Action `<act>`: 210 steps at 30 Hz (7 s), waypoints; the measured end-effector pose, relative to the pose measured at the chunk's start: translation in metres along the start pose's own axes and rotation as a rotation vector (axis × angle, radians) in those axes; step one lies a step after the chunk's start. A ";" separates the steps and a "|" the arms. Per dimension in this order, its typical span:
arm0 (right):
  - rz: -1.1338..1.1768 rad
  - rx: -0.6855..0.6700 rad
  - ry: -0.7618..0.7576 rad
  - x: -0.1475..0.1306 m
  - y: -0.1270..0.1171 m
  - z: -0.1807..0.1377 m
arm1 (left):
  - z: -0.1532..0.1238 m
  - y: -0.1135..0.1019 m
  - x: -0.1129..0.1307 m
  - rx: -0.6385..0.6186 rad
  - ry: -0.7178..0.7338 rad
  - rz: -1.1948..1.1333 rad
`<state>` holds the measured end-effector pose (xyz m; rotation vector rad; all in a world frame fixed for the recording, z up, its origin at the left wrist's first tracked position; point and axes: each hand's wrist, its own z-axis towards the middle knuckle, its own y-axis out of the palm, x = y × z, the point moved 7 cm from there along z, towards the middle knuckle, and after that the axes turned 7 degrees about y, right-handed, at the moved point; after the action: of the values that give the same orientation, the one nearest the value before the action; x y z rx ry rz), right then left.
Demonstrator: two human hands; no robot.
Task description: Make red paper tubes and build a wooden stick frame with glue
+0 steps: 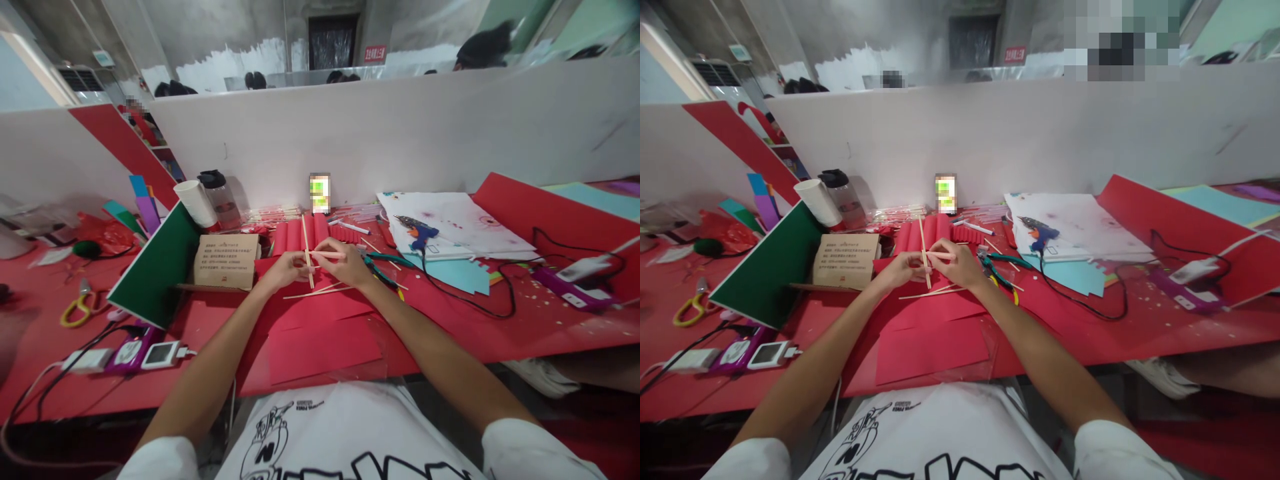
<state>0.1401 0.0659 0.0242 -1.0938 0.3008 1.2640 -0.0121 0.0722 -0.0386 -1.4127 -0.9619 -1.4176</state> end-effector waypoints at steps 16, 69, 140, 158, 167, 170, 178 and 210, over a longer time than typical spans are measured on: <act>-0.003 -0.005 -0.006 0.001 0.001 0.000 | 0.001 -0.001 -0.001 0.008 -0.008 0.010; -0.216 -0.127 -0.007 0.022 -0.002 0.006 | -0.001 -0.012 0.005 0.068 -0.032 0.062; -0.241 -0.689 0.310 0.059 -0.084 -0.017 | -0.002 -0.020 0.004 0.044 -0.050 0.161; -0.378 -0.527 0.312 0.029 -0.105 -0.011 | -0.001 -0.021 0.002 0.040 -0.032 0.151; -0.571 -0.637 0.130 -0.018 -0.092 0.025 | -0.002 -0.020 0.001 0.055 -0.054 0.133; -0.566 -0.656 0.067 -0.030 -0.084 0.036 | -0.002 -0.020 0.001 0.052 -0.058 0.135; -0.493 -0.686 -0.039 -0.060 -0.051 0.033 | -0.001 -0.022 -0.001 0.060 -0.043 0.147; 0.394 -0.676 0.243 0.011 -0.035 -0.004 | -0.001 -0.018 0.003 0.026 -0.019 0.150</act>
<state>0.1759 0.0733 0.0316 -1.8393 0.2857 1.6405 -0.0290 0.0761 -0.0342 -1.4503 -0.8638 -1.2792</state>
